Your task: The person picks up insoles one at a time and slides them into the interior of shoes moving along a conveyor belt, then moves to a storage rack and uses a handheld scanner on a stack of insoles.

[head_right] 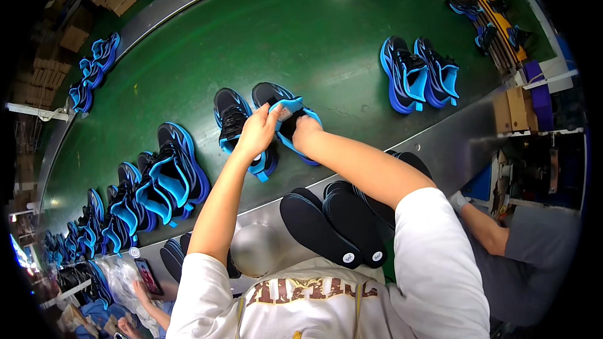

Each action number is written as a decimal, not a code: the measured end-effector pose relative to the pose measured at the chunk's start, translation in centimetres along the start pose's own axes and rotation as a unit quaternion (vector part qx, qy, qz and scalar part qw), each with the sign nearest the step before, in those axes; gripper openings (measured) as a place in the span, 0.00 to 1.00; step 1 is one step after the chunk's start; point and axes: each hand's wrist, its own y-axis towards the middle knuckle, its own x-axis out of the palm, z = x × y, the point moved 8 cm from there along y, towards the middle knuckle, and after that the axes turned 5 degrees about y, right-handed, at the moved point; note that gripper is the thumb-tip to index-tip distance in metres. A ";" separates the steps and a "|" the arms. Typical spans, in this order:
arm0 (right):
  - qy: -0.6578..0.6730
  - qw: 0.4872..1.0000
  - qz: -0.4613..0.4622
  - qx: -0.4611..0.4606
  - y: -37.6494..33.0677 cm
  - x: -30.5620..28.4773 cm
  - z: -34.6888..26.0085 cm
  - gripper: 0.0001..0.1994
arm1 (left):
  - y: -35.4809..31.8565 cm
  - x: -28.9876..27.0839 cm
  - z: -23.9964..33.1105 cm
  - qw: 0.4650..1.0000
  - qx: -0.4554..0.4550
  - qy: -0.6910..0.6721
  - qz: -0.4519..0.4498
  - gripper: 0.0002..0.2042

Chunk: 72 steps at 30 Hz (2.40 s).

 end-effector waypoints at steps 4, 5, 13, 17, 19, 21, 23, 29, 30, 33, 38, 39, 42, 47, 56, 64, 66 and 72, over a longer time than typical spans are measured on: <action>-0.035 0.998 -0.049 -0.006 0.2 0.7 0.0 0.16 | 0.0 0.1 0.2 1.000 0.000 -0.005 -0.005 0.20; -0.041 0.997 -0.059 -0.015 0.1 0.9 -0.1 0.15 | 0.0 0.0 0.2 1.000 0.004 -0.011 -0.001 0.20; -0.043 0.986 -0.073 -0.144 1.1 2.3 0.1 0.13 | 0.0 -0.5 0.6 0.996 -0.029 -0.054 0.066 0.22; 0.005 0.986 -0.025 -0.162 -0.8 0.7 -0.2 0.19 | -0.9 -1.8 3.5 0.934 0.185 0.186 0.244 0.18; 0.093 0.981 -0.084 -0.150 -4.2 -1.9 0.0 0.24 | -0.8 -1.3 4.4 0.927 0.194 0.241 0.210 0.13; 0.136 0.972 -0.149 -0.122 -5.8 -2.1 -0.5 0.30 | -0.5 -1.0 4.8 0.920 0.210 0.288 0.165 0.14; 0.125 0.978 -0.137 -0.094 -5.2 -0.7 -0.9 0.30 | -0.3 -1.1 5.2 0.919 0.222 0.299 0.131 0.18; 0.187 0.888 0.417 -0.056 -11.3 -3.0 0.0 0.11 | -0.1 -0.7 4.7 0.917 0.217 0.326 0.080 0.19; 0.225 0.872 0.433 -0.034 -12.7 -2.3 0.4 0.11 | -0.5 -0.6 4.6 0.913 0.234 0.324 0.086 0.15; 0.304 0.843 0.444 0.011 -15.1 0.1 0.0 0.10 | -3.7 -0.2 5.7 0.898 0.272 0.324 0.119 0.11; 0.335 0.841 0.423 0.031 -16.2 3.0 -1.3 0.12 | -8.1 -0.4 6.9 0.866 0.305 0.366 0.149 0.09; 0.341 0.839 0.423 0.029 -16.1 3.2 -1.4 0.13 | -8.2 -0.5 6.8 0.865 0.308 0.368 0.143 0.08; 0.370 0.822 0.432 0.015 -15.6 2.1 -1.0 0.15 | -6.0 -1.2 5.5 0.891 0.268 0.343 0.132 0.07; 0.384 0.785 0.482 0.056 -16.3 -0.4 6.0 0.22 | -2.8 -8.8 5.5 0.942 0.139 0.140 0.272 0.04; 0.353 0.687 0.363 0.521 -23.9 16.2 37.2 0.34 | -17.7 -6.8 4.8 0.971 -0.093 -0.219 0.035 0.04; 0.403 0.685 0.482 0.369 -20.6 10.8 32.1 0.12 | -27.0 -0.2 4.9 0.984 0.043 0.165 0.060 0.14; 0.440 0.677 0.501 0.312 -19.3 9.4 28.8 0.14 | -27.4 1.2 4.1 0.973 0.093 0.199 0.075 0.13; 0.452 0.745 0.469 0.140 -15.6 6.0 17.5 0.14 | -27.2 1.4 5.6 0.966 0.140 0.199 0.091 0.13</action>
